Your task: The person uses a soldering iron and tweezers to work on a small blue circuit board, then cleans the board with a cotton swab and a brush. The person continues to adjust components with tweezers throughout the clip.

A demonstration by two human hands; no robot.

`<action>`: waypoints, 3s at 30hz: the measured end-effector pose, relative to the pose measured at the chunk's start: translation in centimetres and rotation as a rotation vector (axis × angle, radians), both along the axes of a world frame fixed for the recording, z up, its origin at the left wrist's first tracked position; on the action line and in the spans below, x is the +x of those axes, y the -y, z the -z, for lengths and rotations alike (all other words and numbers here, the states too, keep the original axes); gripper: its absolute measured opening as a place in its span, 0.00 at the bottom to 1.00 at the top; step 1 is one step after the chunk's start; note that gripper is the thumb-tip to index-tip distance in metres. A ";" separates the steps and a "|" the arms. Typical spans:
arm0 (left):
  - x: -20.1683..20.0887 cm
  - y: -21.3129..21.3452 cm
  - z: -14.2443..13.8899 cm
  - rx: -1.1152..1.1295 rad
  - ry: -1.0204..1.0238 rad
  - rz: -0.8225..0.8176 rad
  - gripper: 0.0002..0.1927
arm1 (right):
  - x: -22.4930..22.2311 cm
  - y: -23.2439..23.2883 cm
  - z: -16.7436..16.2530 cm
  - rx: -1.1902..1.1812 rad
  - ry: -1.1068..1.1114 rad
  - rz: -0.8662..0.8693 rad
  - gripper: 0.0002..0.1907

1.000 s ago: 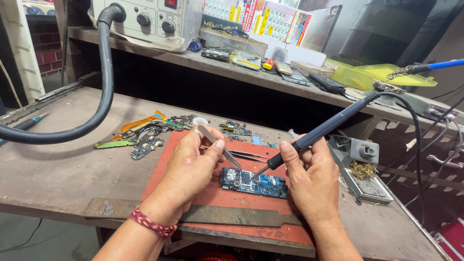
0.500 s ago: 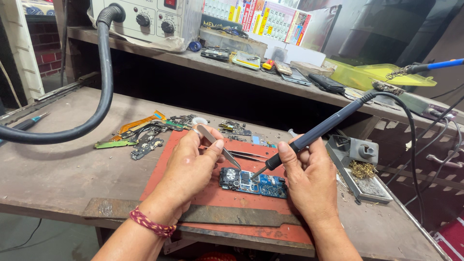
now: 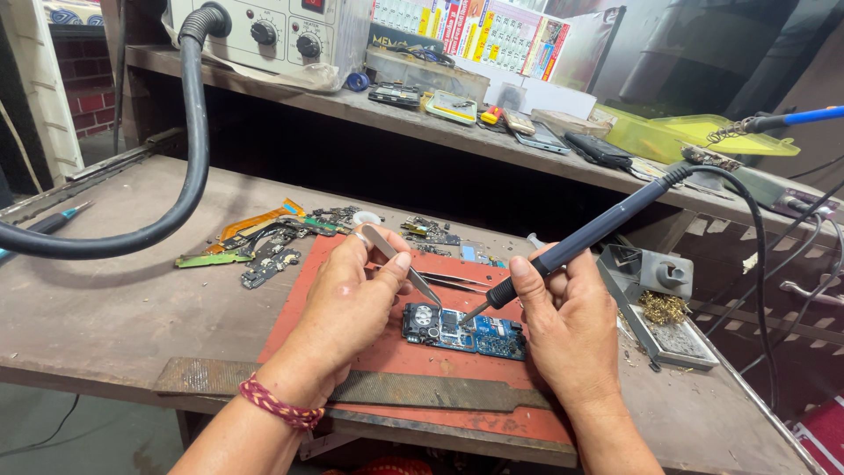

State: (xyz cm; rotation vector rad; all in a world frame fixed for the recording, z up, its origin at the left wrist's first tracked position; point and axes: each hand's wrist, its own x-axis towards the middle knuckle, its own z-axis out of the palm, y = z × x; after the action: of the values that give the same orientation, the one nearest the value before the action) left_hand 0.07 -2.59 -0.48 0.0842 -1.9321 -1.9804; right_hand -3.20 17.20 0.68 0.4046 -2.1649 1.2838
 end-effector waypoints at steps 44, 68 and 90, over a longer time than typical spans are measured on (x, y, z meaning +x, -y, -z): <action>0.3 -0.1 -0.2 0.007 0.029 0.008 0.06 | 0.2 0.0 0.0 0.034 -0.033 -0.083 0.13; 0.6 -0.2 -0.2 0.003 0.030 0.015 0.07 | -0.1 -0.2 0.4 0.020 -0.041 -0.130 0.14; 0.1 -0.2 0.2 0.019 0.033 0.002 0.07 | 0.2 -0.1 0.2 0.020 -0.040 -0.101 0.13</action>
State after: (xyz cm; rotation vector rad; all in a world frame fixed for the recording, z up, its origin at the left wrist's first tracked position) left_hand 0.22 -2.35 -0.72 0.1207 -1.9344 -2.0103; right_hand -3.03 17.25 0.47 0.5489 -2.1490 1.2984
